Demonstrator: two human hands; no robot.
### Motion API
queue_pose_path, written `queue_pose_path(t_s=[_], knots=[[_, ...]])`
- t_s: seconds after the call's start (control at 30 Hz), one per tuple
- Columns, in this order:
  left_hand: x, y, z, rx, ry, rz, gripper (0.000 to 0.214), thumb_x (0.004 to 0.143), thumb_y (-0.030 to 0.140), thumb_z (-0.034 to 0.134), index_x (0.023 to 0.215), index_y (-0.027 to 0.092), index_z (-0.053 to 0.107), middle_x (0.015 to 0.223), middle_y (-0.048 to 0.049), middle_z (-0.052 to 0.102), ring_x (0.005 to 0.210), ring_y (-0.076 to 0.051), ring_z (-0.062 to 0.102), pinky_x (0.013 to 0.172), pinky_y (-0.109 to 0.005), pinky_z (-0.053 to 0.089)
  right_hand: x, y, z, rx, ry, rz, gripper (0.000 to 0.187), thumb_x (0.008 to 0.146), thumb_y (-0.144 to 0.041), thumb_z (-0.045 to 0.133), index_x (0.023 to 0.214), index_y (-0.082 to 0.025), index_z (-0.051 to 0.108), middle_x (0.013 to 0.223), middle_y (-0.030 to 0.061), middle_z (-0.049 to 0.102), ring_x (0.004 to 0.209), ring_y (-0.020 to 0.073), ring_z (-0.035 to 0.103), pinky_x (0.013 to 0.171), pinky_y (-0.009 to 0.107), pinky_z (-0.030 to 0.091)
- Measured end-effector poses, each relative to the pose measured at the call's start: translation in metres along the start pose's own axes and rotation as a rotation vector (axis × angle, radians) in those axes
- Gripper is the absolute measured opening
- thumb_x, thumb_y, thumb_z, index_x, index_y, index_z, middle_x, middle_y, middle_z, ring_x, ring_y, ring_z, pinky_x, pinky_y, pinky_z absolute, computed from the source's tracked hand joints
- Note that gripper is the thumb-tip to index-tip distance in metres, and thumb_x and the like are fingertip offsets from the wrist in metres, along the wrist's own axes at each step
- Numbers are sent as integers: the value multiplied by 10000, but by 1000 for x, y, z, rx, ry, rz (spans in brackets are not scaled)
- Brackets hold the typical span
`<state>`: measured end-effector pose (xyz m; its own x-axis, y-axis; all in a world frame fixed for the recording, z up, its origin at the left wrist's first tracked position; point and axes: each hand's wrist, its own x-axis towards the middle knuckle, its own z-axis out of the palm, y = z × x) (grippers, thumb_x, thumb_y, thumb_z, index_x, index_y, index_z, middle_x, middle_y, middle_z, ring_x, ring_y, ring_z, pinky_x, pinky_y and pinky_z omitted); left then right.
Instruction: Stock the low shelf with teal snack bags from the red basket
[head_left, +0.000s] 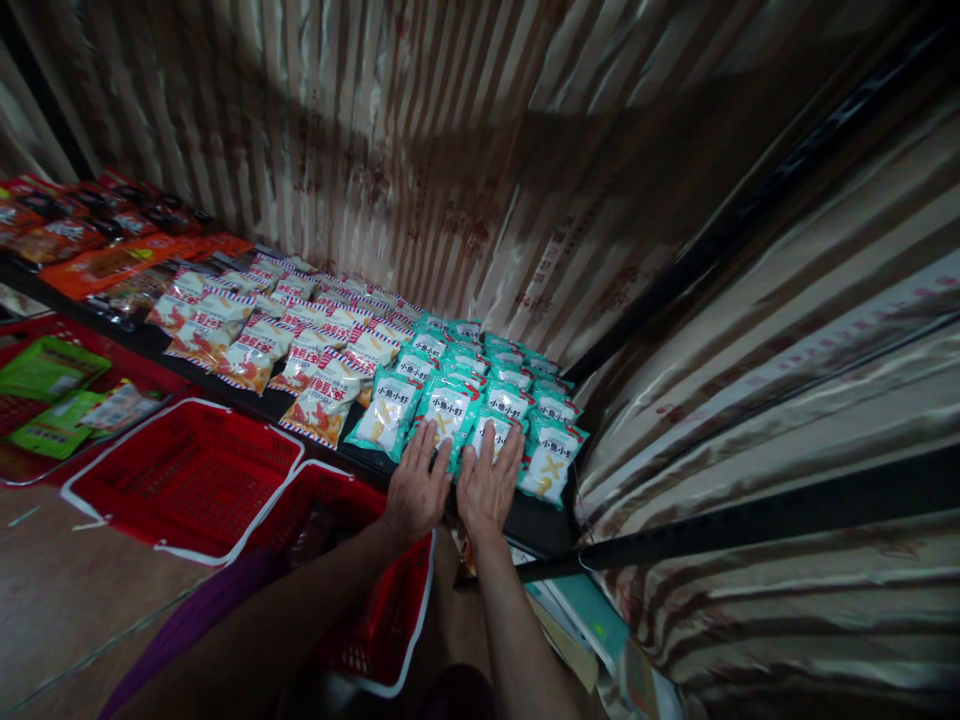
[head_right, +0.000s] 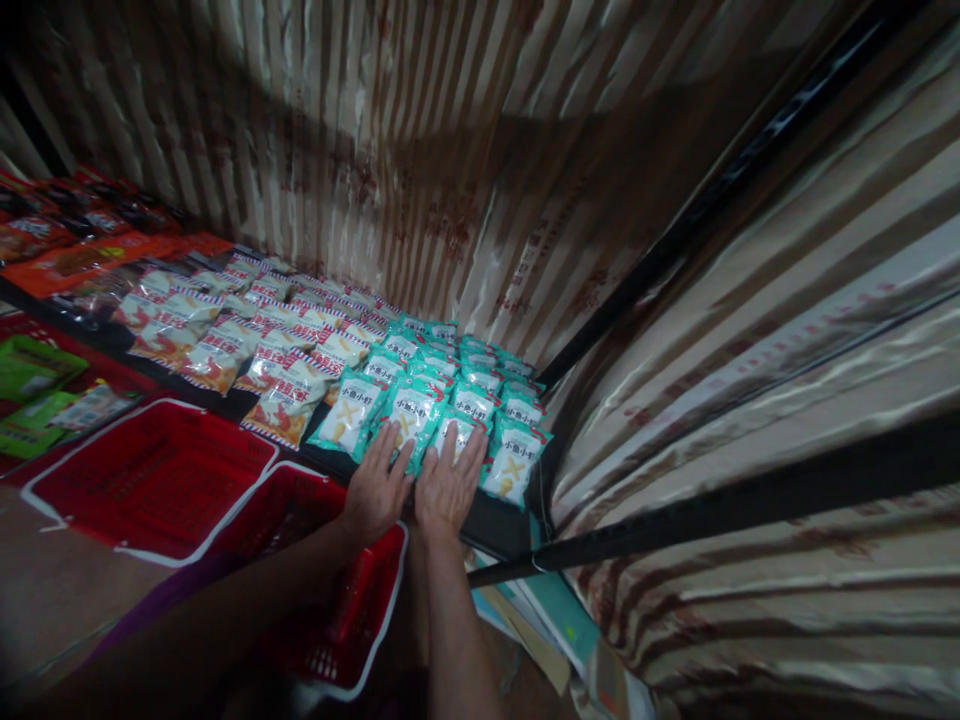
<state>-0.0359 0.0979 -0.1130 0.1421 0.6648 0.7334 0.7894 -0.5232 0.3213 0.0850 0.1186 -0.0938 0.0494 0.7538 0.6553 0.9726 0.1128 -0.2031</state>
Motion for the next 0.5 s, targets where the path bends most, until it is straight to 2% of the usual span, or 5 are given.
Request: queue_pose_path(t_s=[0.3, 0.5], knots=[[0, -2, 4, -19, 0, -12, 490, 873, 169, 470, 1352, 101, 393, 1535, -209, 183, 1435, -329, 83, 1080, -567, 338, 2, -1, -1, 9, -5, -7, 537, 952, -345, 307, 1465, -197, 247, 1565, 170, 62, 1430, 323, 72, 1039, 611, 304], [0, -1, 4, -17, -14, -27, 465, 880, 176, 467, 1335, 97, 412, 1528, -216, 201, 1437, -324, 81, 1085, -562, 332, 3, -1, -2, 0, 6, -33, 525, 949, -340, 322, 1438, -150, 301, 1552, 191, 95, 1427, 317, 66, 1059, 570, 298]])
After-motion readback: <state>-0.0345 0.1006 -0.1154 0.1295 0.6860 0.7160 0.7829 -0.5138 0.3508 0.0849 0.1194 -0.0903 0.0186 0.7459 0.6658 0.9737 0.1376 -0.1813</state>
